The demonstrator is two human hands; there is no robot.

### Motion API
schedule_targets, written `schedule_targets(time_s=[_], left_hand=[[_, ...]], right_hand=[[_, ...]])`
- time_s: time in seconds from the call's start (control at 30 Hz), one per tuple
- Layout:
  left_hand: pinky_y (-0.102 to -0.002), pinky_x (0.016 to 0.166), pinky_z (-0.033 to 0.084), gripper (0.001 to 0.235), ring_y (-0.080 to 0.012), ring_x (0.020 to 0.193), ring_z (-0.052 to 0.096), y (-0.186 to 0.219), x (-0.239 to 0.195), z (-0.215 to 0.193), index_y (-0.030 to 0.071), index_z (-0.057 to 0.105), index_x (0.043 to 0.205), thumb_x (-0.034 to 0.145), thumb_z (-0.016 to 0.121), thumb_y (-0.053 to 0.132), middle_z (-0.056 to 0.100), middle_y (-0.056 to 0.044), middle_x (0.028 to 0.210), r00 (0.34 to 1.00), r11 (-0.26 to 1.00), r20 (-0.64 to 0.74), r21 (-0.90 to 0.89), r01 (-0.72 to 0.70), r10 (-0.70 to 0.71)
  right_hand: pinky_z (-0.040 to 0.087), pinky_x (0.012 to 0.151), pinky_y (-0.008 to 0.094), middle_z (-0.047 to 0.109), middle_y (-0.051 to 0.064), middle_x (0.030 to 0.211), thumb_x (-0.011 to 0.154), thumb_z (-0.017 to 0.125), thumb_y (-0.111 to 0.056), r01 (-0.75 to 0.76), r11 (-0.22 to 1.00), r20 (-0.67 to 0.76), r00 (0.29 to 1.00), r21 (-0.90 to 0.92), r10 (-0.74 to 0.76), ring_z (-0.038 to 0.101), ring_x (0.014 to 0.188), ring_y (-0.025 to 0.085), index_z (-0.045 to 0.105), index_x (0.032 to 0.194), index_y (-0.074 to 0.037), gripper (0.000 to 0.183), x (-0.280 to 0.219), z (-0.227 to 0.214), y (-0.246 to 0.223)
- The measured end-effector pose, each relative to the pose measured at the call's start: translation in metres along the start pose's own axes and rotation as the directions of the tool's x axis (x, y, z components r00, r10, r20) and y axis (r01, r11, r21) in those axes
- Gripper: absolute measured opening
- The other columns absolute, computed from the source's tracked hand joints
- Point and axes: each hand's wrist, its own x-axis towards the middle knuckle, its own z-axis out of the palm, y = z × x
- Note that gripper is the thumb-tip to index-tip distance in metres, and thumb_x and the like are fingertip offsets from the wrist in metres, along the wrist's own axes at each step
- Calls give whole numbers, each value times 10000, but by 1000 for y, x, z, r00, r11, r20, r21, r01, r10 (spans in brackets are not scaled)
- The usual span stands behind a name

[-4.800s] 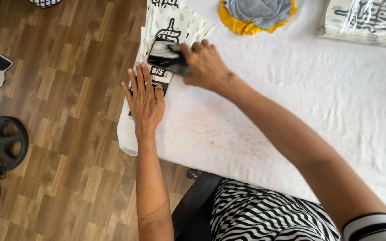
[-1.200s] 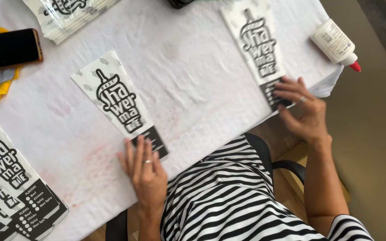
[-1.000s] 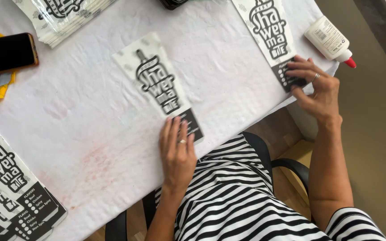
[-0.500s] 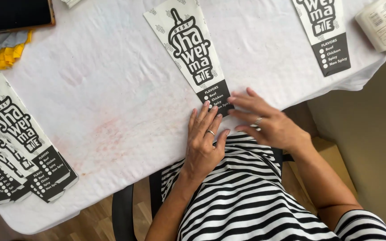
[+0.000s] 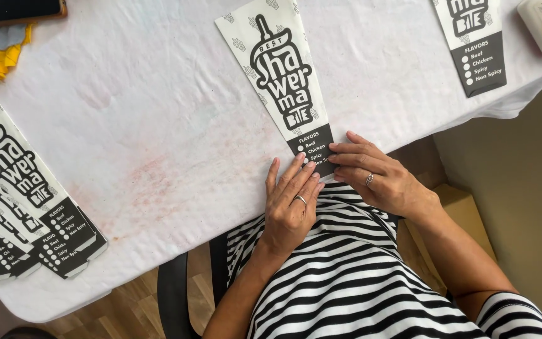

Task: Folding and stacking printed food packaging labels at a workstation.

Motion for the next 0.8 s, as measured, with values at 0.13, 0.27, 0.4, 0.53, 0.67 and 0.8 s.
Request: schedule_targets(time_s=[0.13,0.27,0.4,0.53,0.67,0.8], left_hand=[[-603,1115,386,69,-319,1083,742,3,3,6,-17,765,916,869,799,20,767,-117,1042,994,995,-51,17,96,-95],[-574,1111,383,60,-289,1046,739,5,6,9,10,750,900,869,793,40,753,-88,1013,987,988,-60,37,152,-149],[-548,1111,357,145,-272,1057,713,5,6,9,38,734,957,855,815,102,721,-60,1018,976,975,-16,47,216,-215],[-511,1107,335,105,-266,1085,670,2,10,1,53,713,966,891,780,86,693,-44,1023,954,958,96,-8,285,-283],[-476,1073,370,110,-285,1097,667,-8,12,-10,43,715,978,877,759,44,697,-48,1030,939,942,186,-119,314,-289],[-542,1141,282,373,-374,1329,512,-14,24,-18,22,687,1208,854,789,83,628,-120,1326,952,982,261,-57,182,-162]], right_hand=[[473,1072,614,740,178,947,863,769,46,-52,998,-37,998,30,53,743,960,386,729,840,84,59,-3,5,3],[463,1091,610,731,153,920,852,788,25,-81,997,-53,995,18,82,741,948,365,722,811,66,88,-6,11,10],[453,1099,583,719,153,898,850,794,38,-125,989,-67,989,73,130,736,930,357,719,820,56,83,-1,8,7],[448,1099,578,724,159,898,848,780,72,-196,972,-31,979,131,201,739,937,351,728,841,68,52,4,2,5],[431,1113,569,725,160,920,867,744,90,-239,952,-24,968,192,248,736,960,348,732,865,67,26,3,-2,5],[430,1109,578,739,177,985,850,686,136,-276,926,-41,954,257,295,732,1025,377,749,953,62,141,3,-10,5]])
